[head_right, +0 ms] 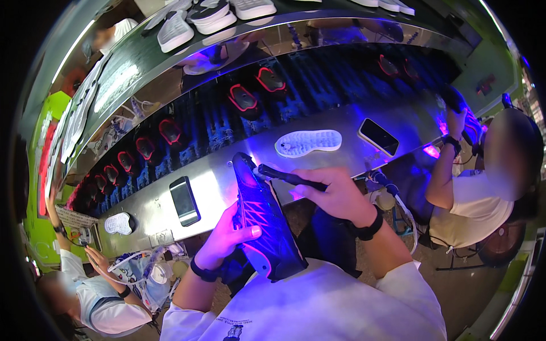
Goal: The recorder uses a brush to apply adhesive or primer to the lasting margin of shoe uppers on an assembly line.
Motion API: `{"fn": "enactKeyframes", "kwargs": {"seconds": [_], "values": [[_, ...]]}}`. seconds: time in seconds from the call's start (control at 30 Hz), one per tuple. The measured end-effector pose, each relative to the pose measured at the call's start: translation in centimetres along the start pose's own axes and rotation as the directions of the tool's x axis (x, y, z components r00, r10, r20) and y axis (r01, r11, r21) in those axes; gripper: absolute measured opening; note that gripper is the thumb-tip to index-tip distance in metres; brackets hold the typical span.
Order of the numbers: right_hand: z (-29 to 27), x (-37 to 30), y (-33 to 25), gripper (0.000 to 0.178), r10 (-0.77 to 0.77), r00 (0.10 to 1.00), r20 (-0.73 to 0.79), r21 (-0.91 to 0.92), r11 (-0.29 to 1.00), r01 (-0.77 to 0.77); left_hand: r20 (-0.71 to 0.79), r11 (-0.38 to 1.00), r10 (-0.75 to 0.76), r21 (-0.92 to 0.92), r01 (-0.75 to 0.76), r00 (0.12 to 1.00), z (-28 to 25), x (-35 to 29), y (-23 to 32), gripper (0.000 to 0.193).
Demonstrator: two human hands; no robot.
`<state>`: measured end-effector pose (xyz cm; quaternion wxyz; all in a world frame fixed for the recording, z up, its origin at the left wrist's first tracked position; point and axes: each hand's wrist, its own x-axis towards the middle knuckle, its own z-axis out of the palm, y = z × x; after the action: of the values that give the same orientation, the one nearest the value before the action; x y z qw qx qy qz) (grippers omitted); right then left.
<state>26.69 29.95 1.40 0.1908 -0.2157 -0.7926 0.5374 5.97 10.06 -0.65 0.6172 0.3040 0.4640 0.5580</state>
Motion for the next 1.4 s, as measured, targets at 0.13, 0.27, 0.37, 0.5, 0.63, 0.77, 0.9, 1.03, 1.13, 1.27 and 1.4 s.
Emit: {"fn": "enactKeyframes", "kwargs": {"seconds": [0.13, 0.27, 0.37, 0.5, 0.63, 0.77, 0.9, 1.03, 1.13, 1.27, 1.4], "values": [[1.3, -3.0, 1.8, 0.036, -0.114, 0.99, -0.084, -0.079, 0.991, 0.107, -0.061, 0.992, -0.064, -0.114, 0.056, 0.996, 0.8, -0.1, -0.1, 0.075], [-0.7, -7.4, 2.2, 0.034, -0.034, 0.991, 0.128, 0.025, 0.999, 0.031, -0.051, 0.986, -0.099, -0.142, 0.091, 0.994, 0.6, 0.4, -0.2, 0.073], [-2.5, -7.7, 1.3, 0.032, -0.049, 0.986, 0.159, -0.067, 0.996, 0.061, -0.03, 0.995, -0.089, -0.053, 0.087, 0.996, 1.0, 0.8, -0.3, 0.073], [-2.0, -5.2, 1.2, 0.034, 0.055, 0.998, -0.026, -0.035, 0.998, -0.056, -0.035, 0.995, -0.096, -0.024, 0.095, 0.995, 2.1, 1.0, -0.6, 0.074], [-1.9, -5.8, 1.7, 0.034, 0.059, 0.998, 0.021, -0.011, 0.998, -0.058, -0.091, 0.992, -0.058, -0.119, 0.047, 0.994, 2.2, 1.0, -0.8, 0.069], [-3.1, -7.9, 1.9, 0.036, 0.11, 0.955, 0.274, 0.013, 0.993, -0.118, -0.199, 0.994, -0.066, -0.102, 0.046, 0.978, 0.2, 1.0, -0.8, 0.067], [-2.7, -6.5, 0.5, 0.037, 0.283, 0.928, 0.243, -0.037, 0.958, -0.283, -0.257, 0.992, -0.038, -0.123, 0.007, 0.966, -0.7, 1.3, -1.1, 0.065], [-2.5, -4.8, 1.6, 0.035, 0.285, 0.936, 0.208, 0.144, 0.937, -0.317, -0.28, 0.986, -0.05, -0.168, 0.003, 0.959, -0.8, 1.3, -0.7, 0.066], [-3.8, -4.1, 0.8, 0.03, 0.266, 0.917, 0.297, 0.081, 0.95, -0.302, -0.307, 0.978, -0.064, -0.206, -0.001, 0.95, -1.4, 1.2, -0.9, 0.066], [-4.9, -5.1, 0.2, 0.031, 0.151, 0.951, 0.269, -0.156, 0.981, -0.112, -0.365, 0.978, -0.08, -0.21, 0.002, 0.928, -1.1, 1.7, -0.9, 0.065], [-5.0, -5.7, -0.3, 0.034, 0.133, 0.977, 0.164, -0.246, 0.965, -0.09, -0.386, 0.977, -0.111, -0.211, 0.03, 0.916, -0.4, 2.1, -0.9, 0.05]]}}
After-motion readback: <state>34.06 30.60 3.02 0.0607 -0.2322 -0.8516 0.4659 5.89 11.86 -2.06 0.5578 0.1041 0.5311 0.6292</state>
